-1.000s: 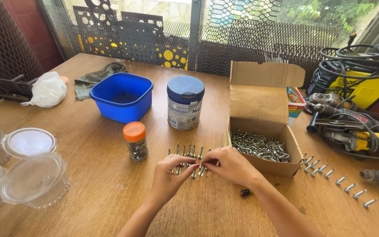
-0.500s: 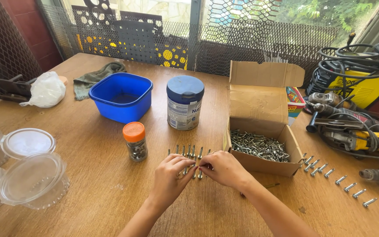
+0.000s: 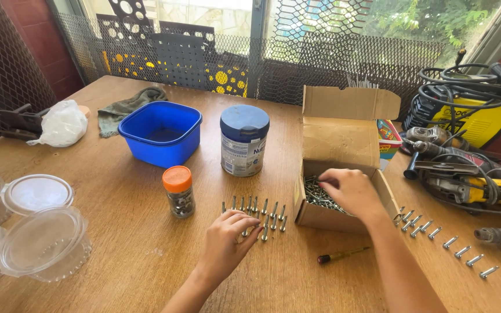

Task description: Assembling nuts onto bolts and organizing them in rows on a workshop table.

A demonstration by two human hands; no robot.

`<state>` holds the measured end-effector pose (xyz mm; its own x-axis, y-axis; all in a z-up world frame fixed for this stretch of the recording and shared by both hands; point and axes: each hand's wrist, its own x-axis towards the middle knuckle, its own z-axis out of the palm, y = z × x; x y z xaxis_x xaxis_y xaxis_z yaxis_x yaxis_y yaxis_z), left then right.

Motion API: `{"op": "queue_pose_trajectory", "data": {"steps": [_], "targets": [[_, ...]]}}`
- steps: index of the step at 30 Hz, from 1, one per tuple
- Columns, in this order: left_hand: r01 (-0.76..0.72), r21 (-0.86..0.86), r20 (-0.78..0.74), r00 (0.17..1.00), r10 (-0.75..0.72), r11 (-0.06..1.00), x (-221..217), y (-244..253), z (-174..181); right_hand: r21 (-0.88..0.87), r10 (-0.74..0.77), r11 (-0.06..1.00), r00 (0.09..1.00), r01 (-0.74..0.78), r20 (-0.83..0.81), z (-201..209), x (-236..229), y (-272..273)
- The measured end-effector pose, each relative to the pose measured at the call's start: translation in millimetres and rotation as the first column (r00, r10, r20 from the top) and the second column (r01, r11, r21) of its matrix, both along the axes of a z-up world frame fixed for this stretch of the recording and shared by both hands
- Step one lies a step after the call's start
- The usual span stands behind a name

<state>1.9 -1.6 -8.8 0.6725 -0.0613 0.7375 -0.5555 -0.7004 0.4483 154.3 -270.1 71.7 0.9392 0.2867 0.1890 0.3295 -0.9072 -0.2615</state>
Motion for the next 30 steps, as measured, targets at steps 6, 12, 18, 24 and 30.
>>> {"op": "queue_pose_trajectory", "data": {"steps": [6, 12, 18, 24, 30], "targets": [[-0.004, -0.002, -0.014, 1.0, 0.004, 1.0, 2.9, -0.4, -6.7, -0.217, -0.229, 0.955, 0.967, 0.201, -0.113, -42.3, 48.2, -50.6], [-0.016, -0.01, -0.068, 0.998, 0.016, 1.0, 5.8, -1.3, -12.1, -0.261, -0.222, 0.947, 0.968, 0.186, -0.114, -65.0, 62.5, -55.6], [-0.004, -0.004, -0.121, 0.993, 0.003, 1.0, 7.1, -2.3, -15.7, -0.346, -0.163, 0.93, 0.983, 0.125, -0.081, -82.1, 75.0, -61.9], [-0.023, 0.016, -0.032, 0.999, 0.024, 1.0, 7.3, -4.4, -16.6, -0.327, -0.151, 0.936, 0.988, 0.129, -0.042, -83.5, 75.9, -62.9], [0.021, 0.024, -0.083, 0.996, -0.019, 0.999, 3.6, -5.9, -10.7, -0.426, -0.138, 0.902, 0.982, 0.071, -0.128, -94.4, 84.1, -66.3]]}}
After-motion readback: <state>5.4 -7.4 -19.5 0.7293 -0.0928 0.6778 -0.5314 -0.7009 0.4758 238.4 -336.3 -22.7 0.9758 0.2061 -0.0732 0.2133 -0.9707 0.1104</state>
